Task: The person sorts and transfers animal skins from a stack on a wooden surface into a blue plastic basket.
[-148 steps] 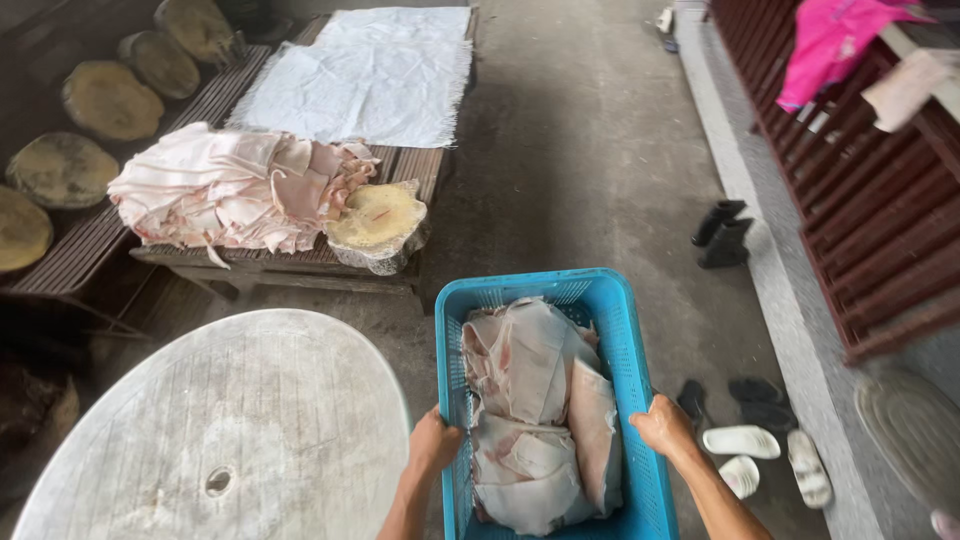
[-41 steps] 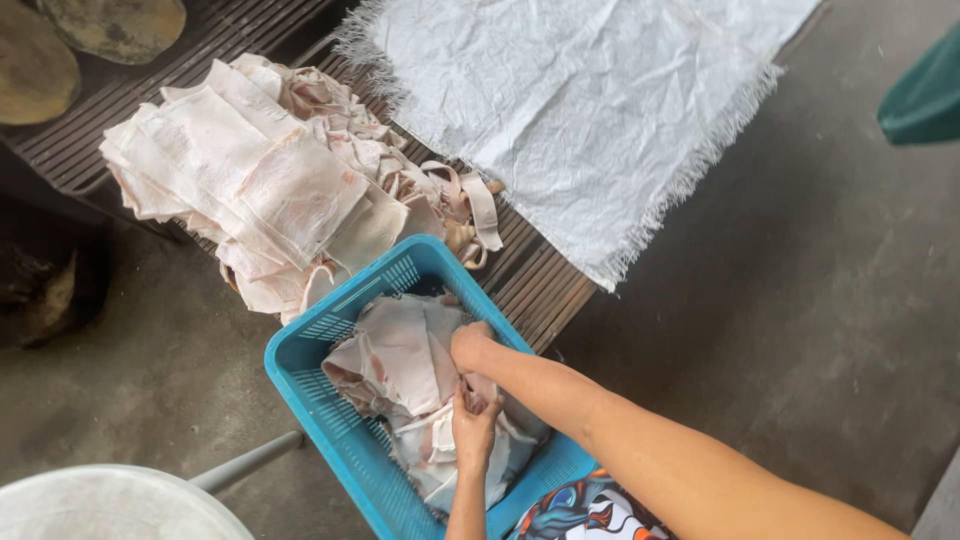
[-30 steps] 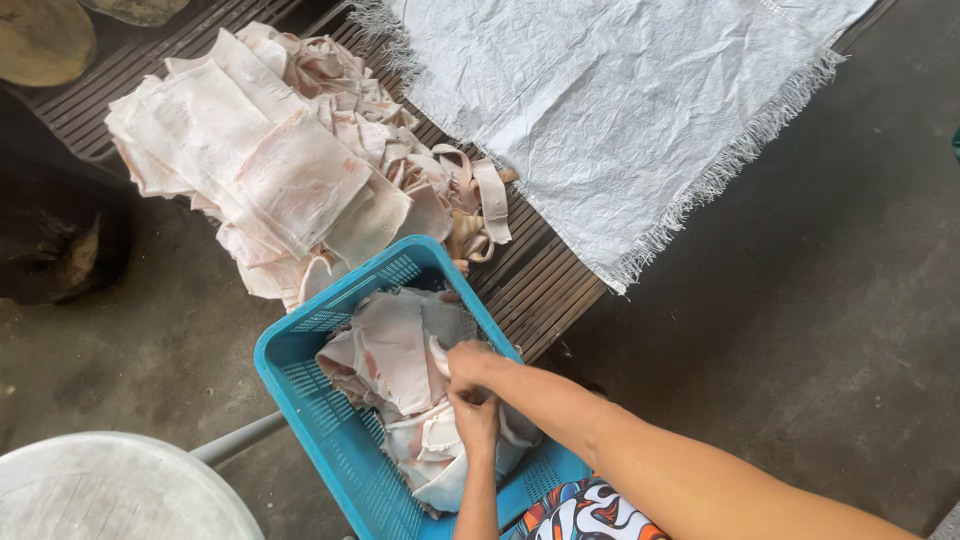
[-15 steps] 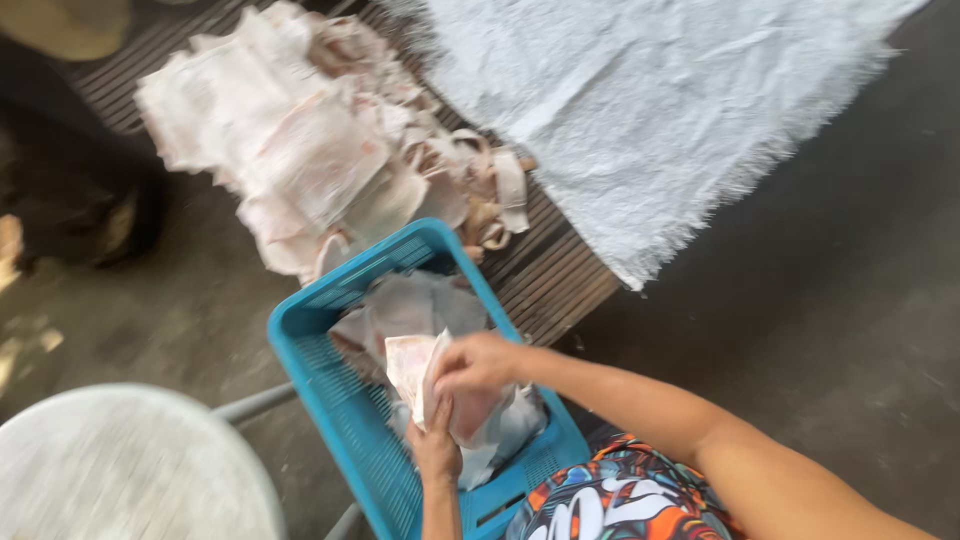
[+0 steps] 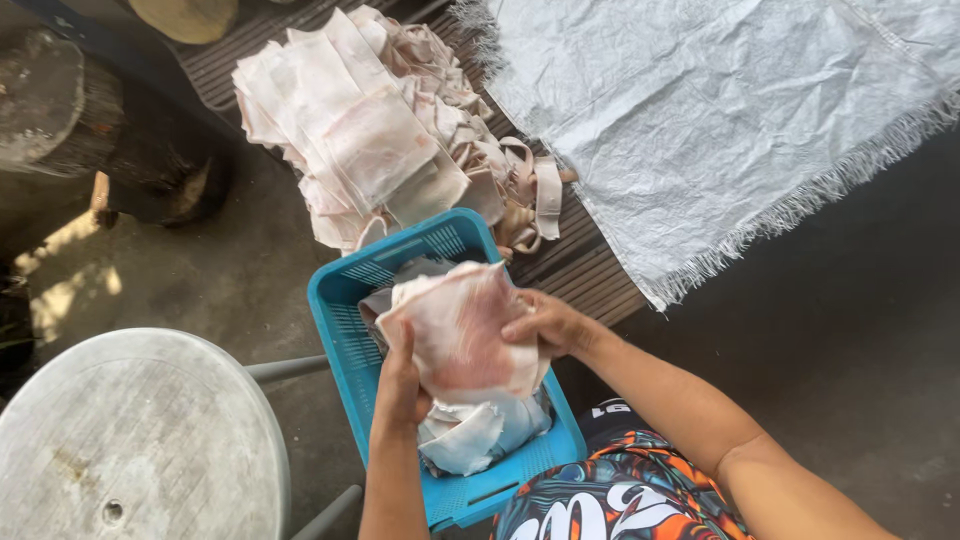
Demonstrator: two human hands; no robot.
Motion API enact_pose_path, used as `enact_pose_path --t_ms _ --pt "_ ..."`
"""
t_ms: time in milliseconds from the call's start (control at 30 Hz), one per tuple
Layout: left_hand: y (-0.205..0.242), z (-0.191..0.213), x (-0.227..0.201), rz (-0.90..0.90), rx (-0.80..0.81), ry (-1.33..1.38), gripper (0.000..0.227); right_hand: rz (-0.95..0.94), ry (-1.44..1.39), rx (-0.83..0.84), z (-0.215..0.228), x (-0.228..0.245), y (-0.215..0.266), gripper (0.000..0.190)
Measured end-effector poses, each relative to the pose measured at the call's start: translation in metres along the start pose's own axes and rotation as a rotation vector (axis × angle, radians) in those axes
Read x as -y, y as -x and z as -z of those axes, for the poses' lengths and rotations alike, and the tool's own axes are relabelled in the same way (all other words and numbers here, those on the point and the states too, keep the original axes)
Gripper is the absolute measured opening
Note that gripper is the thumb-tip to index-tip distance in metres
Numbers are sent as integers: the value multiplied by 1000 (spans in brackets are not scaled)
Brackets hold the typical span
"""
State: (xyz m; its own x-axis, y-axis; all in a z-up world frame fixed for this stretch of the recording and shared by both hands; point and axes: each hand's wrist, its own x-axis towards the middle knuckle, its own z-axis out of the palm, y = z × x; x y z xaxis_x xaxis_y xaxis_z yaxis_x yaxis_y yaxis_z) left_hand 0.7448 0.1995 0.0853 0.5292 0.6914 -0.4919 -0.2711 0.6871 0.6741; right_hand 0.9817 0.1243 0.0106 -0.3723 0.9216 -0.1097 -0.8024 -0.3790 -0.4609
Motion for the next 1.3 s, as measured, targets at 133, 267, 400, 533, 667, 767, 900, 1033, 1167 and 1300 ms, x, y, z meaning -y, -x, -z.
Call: enact_pose_path --t_ms 133,267,400,533,667,767,900,1033,1167,1300 --pt "-15 -31 -6 -77 90 -133 75 185 139 -20 28 48 39 53" --pt "-21 -44 -5 -41 8 -181 71 318 228 -196 66 98 98 49" --pt "-32 -43 11 3 -21 -166 67 367 304 -415 84 119 140 54" --pt "-50 -52 24 13 -18 -124 64 341 290 -552 103 113 141 57" --pt "-64 -60 28 15 -51 -142 62 234 261 -487 139 99 120 67" --pt "-68 -49 31 11 -123 -163 61 -45 474 -672 193 80 94 70" --pt "-65 -17 40 27 -266 -164 59 -546 1399 -669 268 38 61 54" --pt "-53 25 50 78 -436 -208 54 -955 1883 -520 270 13 48 41" --pt "-31 69 64 56 -582 -217 48 -149 1706 -708 208 9 26 32" --pt "-19 102 77 47 -654 -287 42 -77 1387 -754 75 7 2 29"
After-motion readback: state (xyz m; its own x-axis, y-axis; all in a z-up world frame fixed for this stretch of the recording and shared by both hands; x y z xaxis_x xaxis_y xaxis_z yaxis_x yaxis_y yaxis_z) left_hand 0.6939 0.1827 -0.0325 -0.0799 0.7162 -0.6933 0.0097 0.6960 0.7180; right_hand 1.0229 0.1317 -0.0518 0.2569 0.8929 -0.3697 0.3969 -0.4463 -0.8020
